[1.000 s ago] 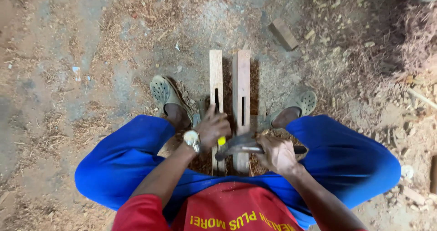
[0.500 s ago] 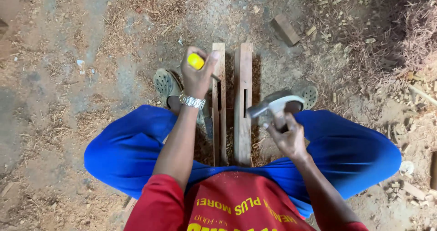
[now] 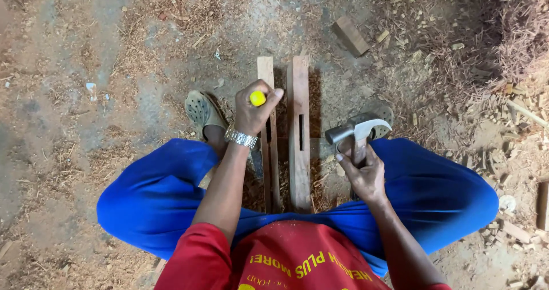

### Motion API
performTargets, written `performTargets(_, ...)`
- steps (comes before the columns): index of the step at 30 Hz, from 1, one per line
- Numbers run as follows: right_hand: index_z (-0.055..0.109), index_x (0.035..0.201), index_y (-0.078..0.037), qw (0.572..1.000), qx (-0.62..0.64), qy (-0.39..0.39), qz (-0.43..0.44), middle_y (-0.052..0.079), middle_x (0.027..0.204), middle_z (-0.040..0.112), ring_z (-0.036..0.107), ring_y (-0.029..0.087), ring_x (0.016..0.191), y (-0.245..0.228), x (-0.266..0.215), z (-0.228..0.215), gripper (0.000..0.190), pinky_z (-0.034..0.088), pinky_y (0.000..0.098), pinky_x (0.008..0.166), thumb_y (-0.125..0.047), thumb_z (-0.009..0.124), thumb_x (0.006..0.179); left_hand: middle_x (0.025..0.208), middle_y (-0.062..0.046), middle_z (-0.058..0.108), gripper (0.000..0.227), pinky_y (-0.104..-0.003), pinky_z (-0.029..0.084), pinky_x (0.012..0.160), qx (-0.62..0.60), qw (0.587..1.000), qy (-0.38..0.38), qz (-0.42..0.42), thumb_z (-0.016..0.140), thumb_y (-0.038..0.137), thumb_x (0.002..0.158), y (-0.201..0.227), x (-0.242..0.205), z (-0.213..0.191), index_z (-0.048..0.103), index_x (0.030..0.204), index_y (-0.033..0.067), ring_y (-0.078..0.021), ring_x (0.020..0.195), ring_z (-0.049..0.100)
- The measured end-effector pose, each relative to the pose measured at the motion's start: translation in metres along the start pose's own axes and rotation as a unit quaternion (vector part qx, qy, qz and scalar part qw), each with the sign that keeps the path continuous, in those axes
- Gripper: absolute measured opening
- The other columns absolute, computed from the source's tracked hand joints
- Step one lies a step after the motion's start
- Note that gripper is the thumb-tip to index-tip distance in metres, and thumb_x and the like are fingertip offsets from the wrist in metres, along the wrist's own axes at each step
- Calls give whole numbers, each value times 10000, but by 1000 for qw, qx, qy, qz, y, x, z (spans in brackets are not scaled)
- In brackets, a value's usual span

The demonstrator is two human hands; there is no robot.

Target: Clear out slots in wooden furniture frame components using a hammer and a punch tool.

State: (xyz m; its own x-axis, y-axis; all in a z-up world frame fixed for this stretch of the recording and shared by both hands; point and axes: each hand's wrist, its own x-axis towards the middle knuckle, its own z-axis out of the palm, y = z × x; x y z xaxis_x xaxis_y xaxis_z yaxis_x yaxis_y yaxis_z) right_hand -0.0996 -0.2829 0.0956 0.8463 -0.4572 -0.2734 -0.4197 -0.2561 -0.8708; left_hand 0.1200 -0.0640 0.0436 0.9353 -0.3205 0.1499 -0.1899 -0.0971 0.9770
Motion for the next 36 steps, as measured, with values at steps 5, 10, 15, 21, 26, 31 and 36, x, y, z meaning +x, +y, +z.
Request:
performTargets(5, 608, 938, -39, 1000, 24, -10, 1, -13, 692, 619, 547, 26, 561, 12, 1, 1, 190, 459, 238, 480, -125, 778, 925, 712, -1, 637, 409, -280, 502, 589, -26, 997, 13, 67, 768, 345, 965, -38, -25, 12, 557, 704, 111, -114, 650, 591)
performTargets(10, 600, 917, -58, 998, 51, -6, 25, -13, 671, 585, 522, 28, 561, 8, 3, 6, 178, 432, 236, 488, -93, 774, 908, 724, 5, 622, 398, -293, 510, 582, 64, 998, -28, 6, 783, 361, 953, -78, -1, 26, 568, 745, 99, -121, 642, 596)
performTargets(15, 610, 911, -47, 996, -48, 0, -73, -30, 762, 647, 568, 35, 708, 2, -7, 5, 195, 516, 244, 634, -102, 792, 868, 651, 8, 554, 382, -301, 472, 554, 62, 996, -25, -51, 814, 364, 951, -99, 21, 25, 604, 800, 84, -115, 620, 515)
performTargets(21, 653, 937, -39, 994, -97, -7, -45, 7, 700, 560, 494, 62, 674, 7, -8, 2, 203, 503, 270, 613, -123, 816, 851, 545, 37, 565, 180, -263, 395, 362, -140, 905, -12, -402, 777, 325, 831, -16, 39, 19, 700, 879, 169, -75, 386, 478)
performTargets(26, 611, 891, -50, 999, 14, -23, -42, -28, 727, 604, 534, 29, 667, 1, 2, 6, 205, 476, 237, 584, -130, 800, 893, 648, 17, 628, 259, -234, 507, 486, -175, 968, 96, -149, 790, 234, 921, 1, 21, -25, 606, 864, 61, -75, 528, 600)
performTargets(31, 628, 974, -16, 999, -7, -12, -32, 15, 727, 625, 556, 55, 615, -19, 7, 6, 217, 493, 245, 540, -100, 808, 888, 927, -9, 602, 276, -248, 569, 688, -170, 982, 70, -36, 750, 178, 930, 57, 14, -55, 515, 1042, 86, -77, 804, 610)
performTargets(36, 555, 1194, -4, 999, 31, -11, 38, 57, 717, 627, 577, 89, 537, -14, 3, 9, 393, 477, 271, 463, -47, 775, 872, 1070, -26, 602, 311, -279, 619, 869, -122, 990, 63, 21, 715, 193, 996, 68, 3, -63, 476, 1152, 70, -106, 959, 629)
